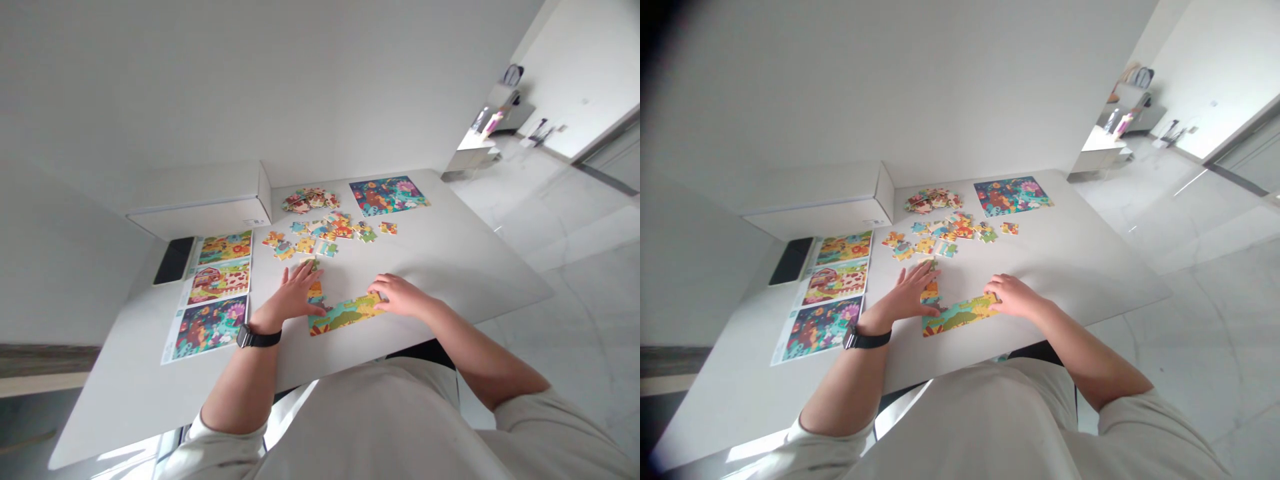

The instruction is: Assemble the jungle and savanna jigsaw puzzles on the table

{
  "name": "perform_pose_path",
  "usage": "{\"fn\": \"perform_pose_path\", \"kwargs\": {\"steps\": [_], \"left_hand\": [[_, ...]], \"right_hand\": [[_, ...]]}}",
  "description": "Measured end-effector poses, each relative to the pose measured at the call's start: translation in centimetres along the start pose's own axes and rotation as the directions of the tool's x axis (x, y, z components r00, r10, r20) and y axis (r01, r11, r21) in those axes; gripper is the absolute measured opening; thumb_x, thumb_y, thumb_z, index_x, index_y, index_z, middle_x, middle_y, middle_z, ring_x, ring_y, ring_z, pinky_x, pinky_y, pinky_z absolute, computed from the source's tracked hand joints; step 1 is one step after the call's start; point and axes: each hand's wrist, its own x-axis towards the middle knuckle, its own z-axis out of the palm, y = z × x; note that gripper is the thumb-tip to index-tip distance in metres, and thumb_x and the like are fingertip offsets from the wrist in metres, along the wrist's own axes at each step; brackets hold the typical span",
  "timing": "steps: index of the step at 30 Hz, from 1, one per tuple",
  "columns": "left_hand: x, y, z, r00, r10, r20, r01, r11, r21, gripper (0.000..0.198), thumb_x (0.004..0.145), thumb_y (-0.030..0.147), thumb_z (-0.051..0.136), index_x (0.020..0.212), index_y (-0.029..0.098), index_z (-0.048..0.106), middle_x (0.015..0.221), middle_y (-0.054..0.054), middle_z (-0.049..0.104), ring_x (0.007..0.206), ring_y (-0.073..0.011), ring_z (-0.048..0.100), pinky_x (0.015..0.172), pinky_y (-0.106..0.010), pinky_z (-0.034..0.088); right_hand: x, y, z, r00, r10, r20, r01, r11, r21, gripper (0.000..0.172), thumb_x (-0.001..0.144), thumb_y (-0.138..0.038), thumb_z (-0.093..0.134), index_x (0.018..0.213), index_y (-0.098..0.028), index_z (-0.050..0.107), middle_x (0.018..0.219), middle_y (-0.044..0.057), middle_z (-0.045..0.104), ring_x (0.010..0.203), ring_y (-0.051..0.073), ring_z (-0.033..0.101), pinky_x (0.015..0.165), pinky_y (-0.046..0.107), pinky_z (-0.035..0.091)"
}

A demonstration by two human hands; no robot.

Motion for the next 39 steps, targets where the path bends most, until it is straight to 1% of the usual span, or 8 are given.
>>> {"fn": "perform_pose_path", "kwargs": {"steps": [7,11,14,17,21,24,26,39], "left_hand": [[-0.2,-0.5,0.1,1.0,-0.01,-0.019,0.01,1.0,-0.018,0.119,0.075,0.07,0.089,0.174,0.028,0.038,0.184,-0.019,0.025,0.17,-0.0475,0.021,0.132,-0.079,0.014],[0.0,-0.4,-0.4,0.982,-0.006,-0.189,-0.01,0.997,-0.082,0.089,0.086,0.06,0.083,0.164,0.028,0.053,0.174,-0.017,0.044,0.161,-0.0426,0.041,0.134,-0.07,0.026],[0.4,-0.4,-1.1,0.909,-0.06,-0.412,-0.005,0.988,-0.153,0.053,0.1,0.047,0.069,0.15,0.027,0.065,0.155,-0.014,0.062,0.147,-0.0343,0.057,0.127,-0.056,0.042],[0.6,-0.4,-1.7,0.818,-0.15,-0.555,0.024,0.973,-0.229,0.037,0.105,0.041,0.063,0.137,0.024,0.072,0.135,-0.012,0.071,0.132,-0.0301,0.066,0.119,-0.048,0.051],[0.6,-0.7,-1.8,0.767,-0.246,-0.592,0.056,0.945,-0.321,0.03,0.105,0.037,0.061,0.127,0.022,0.075,0.126,-0.011,0.073,0.106,-0.0248,0.073,0.104,-0.042,0.06],[0.7,-1.0,-1.6,0.754,-0.286,-0.592,0.07,0.93,-0.36,0.029,0.103,0.035,0.06,0.124,0.022,0.076,0.123,-0.01,0.073,0.096,-0.022,0.073,0.095,-0.039,0.062],[0.9,-1.2,-1.4,0.752,-0.301,-0.586,0.078,0.924,-0.375,0.028,0.103,0.033,0.06,0.123,0.022,0.076,0.121,-0.009,0.074,0.093,-0.0211,0.073,0.091,-0.037,0.062],[2.0,-1.8,0.1,0.768,-0.3,-0.566,0.055,0.911,-0.408,0.027,0.101,0.033,0.061,0.12,0.021,0.077,0.115,-0.008,0.074,0.089,-0.0186,0.072,0.091,-0.035,0.062]], "right_hand": [[0.3,-0.1,0.3,1.0,-0.01,-0.017,0.01,1.0,0.019,0.031,0.083,-0.021,0.092,0.111,-0.023,0.08,0.113,0.008,0.077,0.106,0.028,0.073,0.095,0.039,0.056],[0.8,2.9,-1.1,0.981,0.072,-0.179,-0.04,0.983,0.177,0.023,0.092,-0.025,0.08,0.115,-0.025,0.08,0.11,0.006,0.078,0.093,0.022,0.074,0.087,0.035,0.058],[2.0,6.8,-2.8,0.877,0.266,-0.4,-0.168,0.95,0.263,0.021,0.096,-0.028,0.072,0.115,-0.024,0.081,0.106,0.006,0.081,0.085,0.02,0.073,0.088,0.036,0.059],[3.9,10.5,-4.0,0.756,0.444,-0.481,-0.302,0.888,0.346,0.023,0.094,-0.029,0.07,0.112,-0.023,0.082,0.104,0.007,0.084,0.085,0.022,0.073,0.088,0.037,0.06],[6.4,13.1,-3.7,0.654,0.515,-0.555,-0.371,0.857,0.358,0.024,0.093,-0.029,0.065,0.108,-0.021,0.082,0.105,0.011,0.084,0.087,0.026,0.074,0.09,0.041,0.06],[7.4,13.4,-2.3,0.554,0.516,-0.654,-0.378,0.855,0.355,0.03,0.096,-0.027,0.057,0.112,-0.019,0.081,0.111,0.015,0.083,0.09,0.028,0.074,0.095,0.044,0.06],[7.6,13.4,-1.4,0.522,0.525,-0.672,-0.373,0.849,0.374,0.034,0.096,-0.025,0.052,0.115,-0.019,0.08,0.116,0.016,0.082,0.094,0.028,0.074,0.097,0.044,0.06],[7.5,14.6,0.0,0.653,0.42,-0.63,-0.419,0.894,0.161,0.038,0.092,-0.02,0.059,0.121,-0.024,0.083,0.135,0.012,0.077,0.127,0.034,0.065,0.117,0.054,0.05]]}}
